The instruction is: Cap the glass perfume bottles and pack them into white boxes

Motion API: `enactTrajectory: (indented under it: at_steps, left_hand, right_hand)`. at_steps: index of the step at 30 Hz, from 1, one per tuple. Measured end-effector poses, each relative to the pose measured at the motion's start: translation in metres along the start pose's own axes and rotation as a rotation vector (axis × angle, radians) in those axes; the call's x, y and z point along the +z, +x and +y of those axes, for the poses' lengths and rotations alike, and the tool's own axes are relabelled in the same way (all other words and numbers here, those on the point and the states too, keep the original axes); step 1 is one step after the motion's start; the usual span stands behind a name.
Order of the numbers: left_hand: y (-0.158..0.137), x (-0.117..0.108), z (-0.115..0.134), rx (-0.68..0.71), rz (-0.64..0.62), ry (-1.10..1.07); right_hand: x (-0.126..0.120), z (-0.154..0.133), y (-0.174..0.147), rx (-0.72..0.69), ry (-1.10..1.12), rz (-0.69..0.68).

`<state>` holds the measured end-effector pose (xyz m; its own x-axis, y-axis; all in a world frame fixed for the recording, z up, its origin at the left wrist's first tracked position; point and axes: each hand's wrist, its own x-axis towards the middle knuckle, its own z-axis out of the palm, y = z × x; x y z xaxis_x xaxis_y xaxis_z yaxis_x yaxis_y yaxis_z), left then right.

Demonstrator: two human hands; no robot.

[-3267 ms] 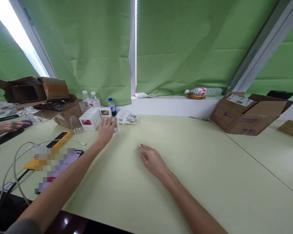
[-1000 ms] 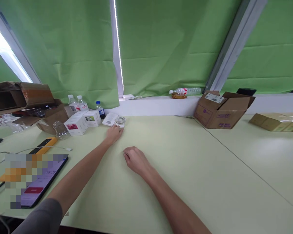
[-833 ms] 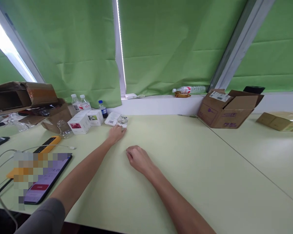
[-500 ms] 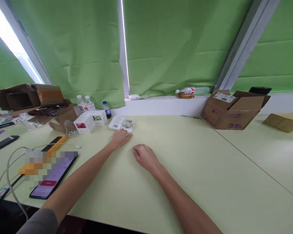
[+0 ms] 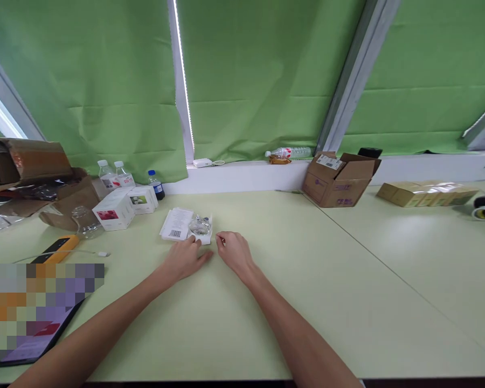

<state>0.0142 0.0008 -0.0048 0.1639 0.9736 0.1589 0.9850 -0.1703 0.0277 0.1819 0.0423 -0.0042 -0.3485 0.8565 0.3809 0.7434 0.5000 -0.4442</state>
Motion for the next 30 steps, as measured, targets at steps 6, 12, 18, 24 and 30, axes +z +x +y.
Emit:
enactTrajectory:
  at_steps: [6,12,18,24,30]
  left_hand:
    - [-0.015,-0.004,0.014,0.055,-0.020,-0.018]
    - [-0.026,-0.008,0.021,0.101,-0.045,-0.045]
    - [-0.029,-0.011,0.026,0.125,-0.089,-0.073]
    - [-0.025,-0.008,0.024,0.147,-0.059,-0.034]
    - [-0.021,-0.007,0.021,0.127,-0.069,-0.014]
  right_hand:
    - [0.000,0.007,0.003,0.027,0.124,0.047]
    - [0.003,0.005,0.001,-0.051,0.149,0.068]
    - [0.007,0.002,0.002,-0.056,0.152,0.028]
    - [0.009,0.003,0.003,-0.012,0.218,0.018]
    - [0.000,0.006,0.006,0.027,0.357,0.098]
